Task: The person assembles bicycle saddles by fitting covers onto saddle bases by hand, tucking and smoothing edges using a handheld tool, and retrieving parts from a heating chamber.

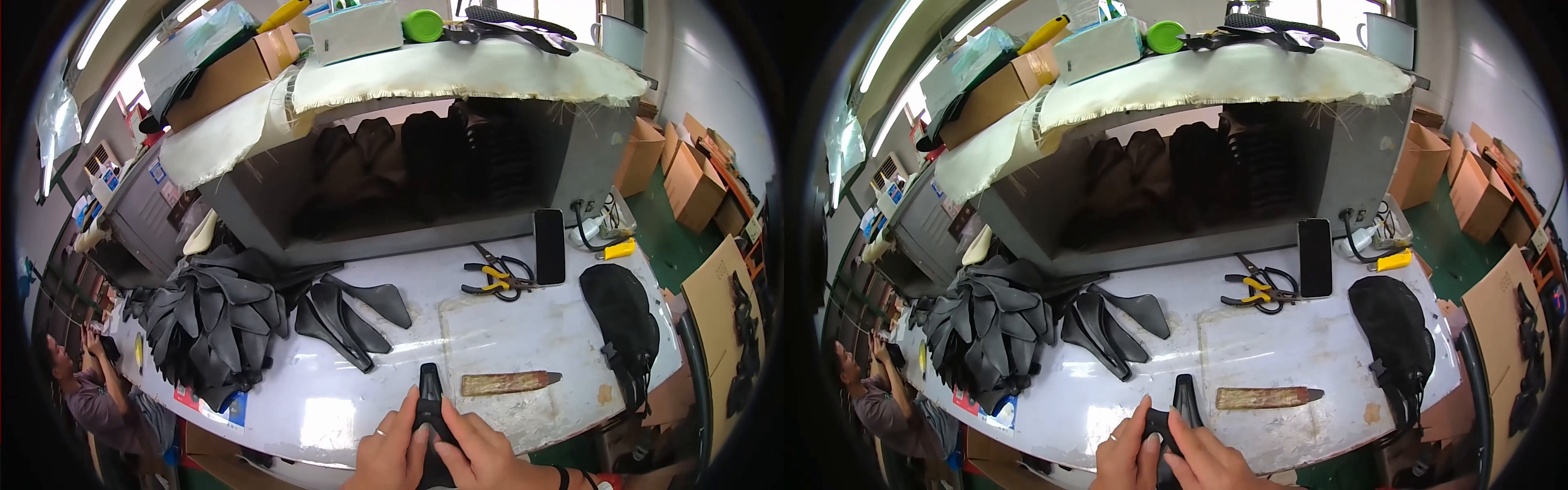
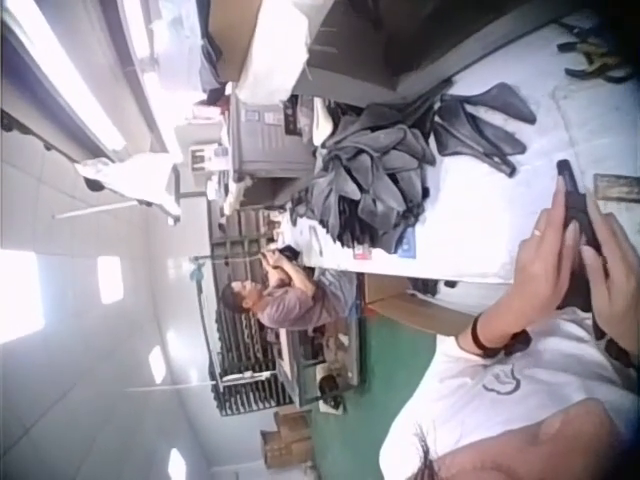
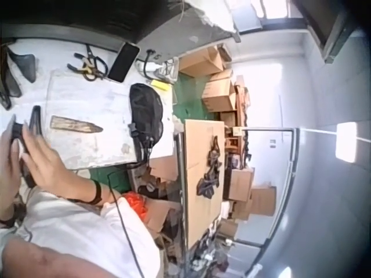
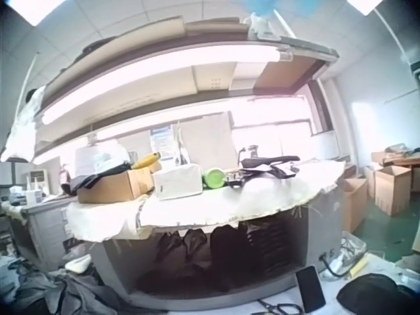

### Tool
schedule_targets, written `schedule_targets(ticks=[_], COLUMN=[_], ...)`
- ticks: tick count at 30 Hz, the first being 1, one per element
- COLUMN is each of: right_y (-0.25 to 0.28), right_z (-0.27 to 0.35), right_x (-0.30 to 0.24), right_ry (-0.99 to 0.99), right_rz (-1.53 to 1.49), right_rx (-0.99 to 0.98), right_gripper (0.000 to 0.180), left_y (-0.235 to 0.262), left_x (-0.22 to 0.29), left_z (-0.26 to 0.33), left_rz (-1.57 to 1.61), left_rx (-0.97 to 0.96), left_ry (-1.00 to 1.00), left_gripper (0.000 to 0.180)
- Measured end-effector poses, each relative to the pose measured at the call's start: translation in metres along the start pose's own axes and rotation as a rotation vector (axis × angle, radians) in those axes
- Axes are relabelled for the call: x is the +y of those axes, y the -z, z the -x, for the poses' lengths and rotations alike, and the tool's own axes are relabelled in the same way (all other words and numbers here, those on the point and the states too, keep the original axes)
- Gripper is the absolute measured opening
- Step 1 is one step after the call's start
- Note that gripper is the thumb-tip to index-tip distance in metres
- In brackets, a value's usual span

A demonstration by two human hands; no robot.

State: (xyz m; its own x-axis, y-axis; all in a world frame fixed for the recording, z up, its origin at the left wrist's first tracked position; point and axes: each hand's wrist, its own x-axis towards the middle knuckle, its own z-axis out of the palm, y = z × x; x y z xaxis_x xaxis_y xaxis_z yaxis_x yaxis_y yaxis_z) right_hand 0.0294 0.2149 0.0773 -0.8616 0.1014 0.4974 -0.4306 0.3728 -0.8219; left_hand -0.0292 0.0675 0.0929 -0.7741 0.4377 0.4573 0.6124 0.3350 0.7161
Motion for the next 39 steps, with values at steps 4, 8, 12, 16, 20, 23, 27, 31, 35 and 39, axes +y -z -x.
schedule_targets(ticks=[4, 8, 12, 16, 20, 23, 27, 31, 35, 39], right_y=[-0.003, -0.004, 0.0, 0.019, 0.013, 0.005, 0.001, 0.004, 0.003, 0.004], right_z=[-0.007, -0.003, -0.009, -0.021, -0.012, -0.012, -0.015, -0.011, -0.006, -0.01], right_x=[-0.002, 0.004, 0.004, 0.0, 0.007, 0.012, 0.014, 0.015, 0.022, 0.028], right_ry=[0.1, 0.019, -0.123, -0.414, -0.299, -0.132, -0.275, -0.295, -0.211, -0.085], right_rz=[0.071, -0.022, -0.123, -0.039, 0.105, 0.15, 0.104, 0.154, 0.349, 0.423], right_rx=[0.02, 0.032, 0.005, -0.342, -0.352, -0.212, -0.301, -0.266, -0.265, -0.262], right_gripper=[0.049, 0.048, 0.036, 0.029, 0.024, 0.026, 0.028, 0.031, 0.026, 0.026], left_y=[-0.007, 0.003, 0.012, 0.02, 0.025, 0.02, 0.015, 0.012, 0.007, 0.007], left_x=[-0.023, -0.018, -0.016, -0.016, -0.015, -0.016, -0.025, -0.027, -0.025, -0.026], left_z=[0.005, 0.015, 0.022, 0.021, 0.03, 0.034, 0.036, 0.036, 0.04, 0.039], left_rz=[-0.101, 0.454, 0.554, 0.129, 0.114, 0.132, 0.209, 0.206, 0.134, 0.141], left_rx=[0.027, -0.069, -0.014, -0.044, -0.125, -0.115, -0.065, -0.152, -0.213, -0.245], left_ry=[-0.099, 0.292, 0.218, -0.139, -0.137, -0.07, 0.146, 0.191, 0.158, 0.183], left_gripper=[0.044, 0.051, 0.054, 0.047, 0.047, 0.045, 0.043, 0.045, 0.048, 0.057])
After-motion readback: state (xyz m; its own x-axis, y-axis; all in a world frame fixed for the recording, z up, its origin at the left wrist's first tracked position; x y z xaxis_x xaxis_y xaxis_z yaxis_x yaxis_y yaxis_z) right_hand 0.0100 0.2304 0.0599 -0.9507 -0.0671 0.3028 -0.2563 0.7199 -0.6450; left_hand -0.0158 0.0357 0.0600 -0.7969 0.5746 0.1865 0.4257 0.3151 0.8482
